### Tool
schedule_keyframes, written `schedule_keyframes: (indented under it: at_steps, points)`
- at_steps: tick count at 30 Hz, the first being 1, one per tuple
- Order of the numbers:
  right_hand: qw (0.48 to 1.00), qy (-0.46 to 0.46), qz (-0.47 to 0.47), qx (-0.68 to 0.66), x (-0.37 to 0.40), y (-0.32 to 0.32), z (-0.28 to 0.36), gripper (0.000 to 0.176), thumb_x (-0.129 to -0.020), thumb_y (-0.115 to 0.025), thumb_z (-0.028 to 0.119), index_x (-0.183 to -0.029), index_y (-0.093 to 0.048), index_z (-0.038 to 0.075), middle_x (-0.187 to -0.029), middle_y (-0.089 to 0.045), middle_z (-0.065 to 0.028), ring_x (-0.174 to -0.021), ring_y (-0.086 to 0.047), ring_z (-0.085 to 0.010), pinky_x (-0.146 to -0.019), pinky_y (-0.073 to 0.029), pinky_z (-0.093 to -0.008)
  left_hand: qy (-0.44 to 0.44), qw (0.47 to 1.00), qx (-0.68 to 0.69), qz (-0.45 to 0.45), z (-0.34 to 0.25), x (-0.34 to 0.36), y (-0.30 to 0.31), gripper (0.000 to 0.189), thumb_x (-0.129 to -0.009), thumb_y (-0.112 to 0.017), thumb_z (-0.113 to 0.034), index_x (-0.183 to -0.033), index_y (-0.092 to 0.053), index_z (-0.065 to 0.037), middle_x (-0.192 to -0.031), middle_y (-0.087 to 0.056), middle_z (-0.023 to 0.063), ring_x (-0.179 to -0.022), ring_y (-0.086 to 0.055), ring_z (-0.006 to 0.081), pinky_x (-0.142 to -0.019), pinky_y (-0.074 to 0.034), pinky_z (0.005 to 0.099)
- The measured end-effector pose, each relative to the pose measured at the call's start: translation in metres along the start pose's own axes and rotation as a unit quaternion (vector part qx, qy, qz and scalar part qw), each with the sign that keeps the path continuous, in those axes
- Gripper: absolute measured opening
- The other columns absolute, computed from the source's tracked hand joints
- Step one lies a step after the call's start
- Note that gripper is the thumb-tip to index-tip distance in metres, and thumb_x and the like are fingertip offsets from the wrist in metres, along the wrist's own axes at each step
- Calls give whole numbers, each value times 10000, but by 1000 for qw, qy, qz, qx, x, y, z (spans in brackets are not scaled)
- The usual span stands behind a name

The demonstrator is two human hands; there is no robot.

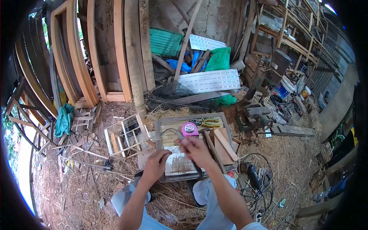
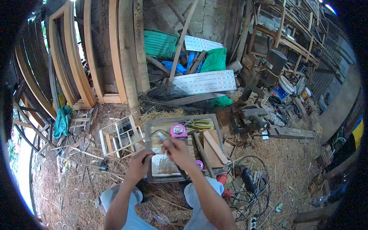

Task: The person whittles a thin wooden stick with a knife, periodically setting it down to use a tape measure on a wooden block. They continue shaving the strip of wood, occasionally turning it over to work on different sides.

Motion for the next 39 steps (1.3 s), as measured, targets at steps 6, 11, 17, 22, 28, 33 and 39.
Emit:
schedule_keyframes:
  at_steps: [6,11,17,22,28,33,39]
  points:
    - [996,-23,63,62,-4,-6,-7,247,-963,-486,209,-1009,-608,-1,-653,-500,34,-478,-351,-20,-424,-275,-189,33,999,40,12,0,-4,11,113,-842,-588,-38,-941,-632,-5,-843,-654,161,-754,-644,303,-687,-485,346]
    - [997,-11,41,63,-1,-7,-8,244,-952,-503,193,-945,-644,-7,-651,-551,25,-524,-415,-24,-470,-335,-189,79,994,28,65,0,2,11,114,-853,-592,-69,-937,-636,-6,-810,-658,153,-719,-644,289,-663,-484,341]
    - [986,80,-37,140,-9,9,-17,259,-958,-494,200,-912,-627,-17,-667,-535,25,-549,-430,-37,-488,-349,-195,76,996,26,40,1,10,16,102,-853,-597,-80,-916,-636,-10,-786,-651,160,-694,-633,298,-638,-476,333]
    - [996,-3,-84,-19,-9,47,9,275,-962,-485,255,-942,-621,16,-682,-507,36,-512,-391,-27,-449,-321,-200,62,997,4,51,15,23,25,87,-830,-592,-23,-913,-615,-9,-810,-645,163,-722,-629,336,-616,-485,356]
    - [999,-20,34,6,1,-6,-12,281,-959,-491,280,-995,-620,33,-647,-464,61,-495,-364,-28,-427,-290,-191,-46,994,-98,1,-2,15,20,165,-786,-607,-2,-944,-599,-52,-835,-640,112,-731,-623,306,-619,-509,377]
    - [997,-11,-59,-50,-5,38,5,280,-953,-501,284,-972,-616,30,-636,-453,56,-487,-342,-28,-418,-252,-193,-69,989,-129,-19,2,22,36,221,-745,-610,13,-951,-598,-64,-819,-629,88,-734,-623,273,-610,-513,364]
    - [997,-62,28,-38,3,0,-10,249,-962,-491,232,-993,-614,18,-640,-462,59,-484,-345,-27,-428,-274,-189,-158,971,-182,-1,-9,17,16,354,-664,-610,24,-1008,-590,-57,-827,-615,77,-707,-612,245,-614,-510,345]
Point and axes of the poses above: each hand's wrist, its own x-axis away from the middle knuckle, its own y-axis out of the back of the hand, z = x × y, the point moved 6 cm from there along -x, towards the middle knuckle
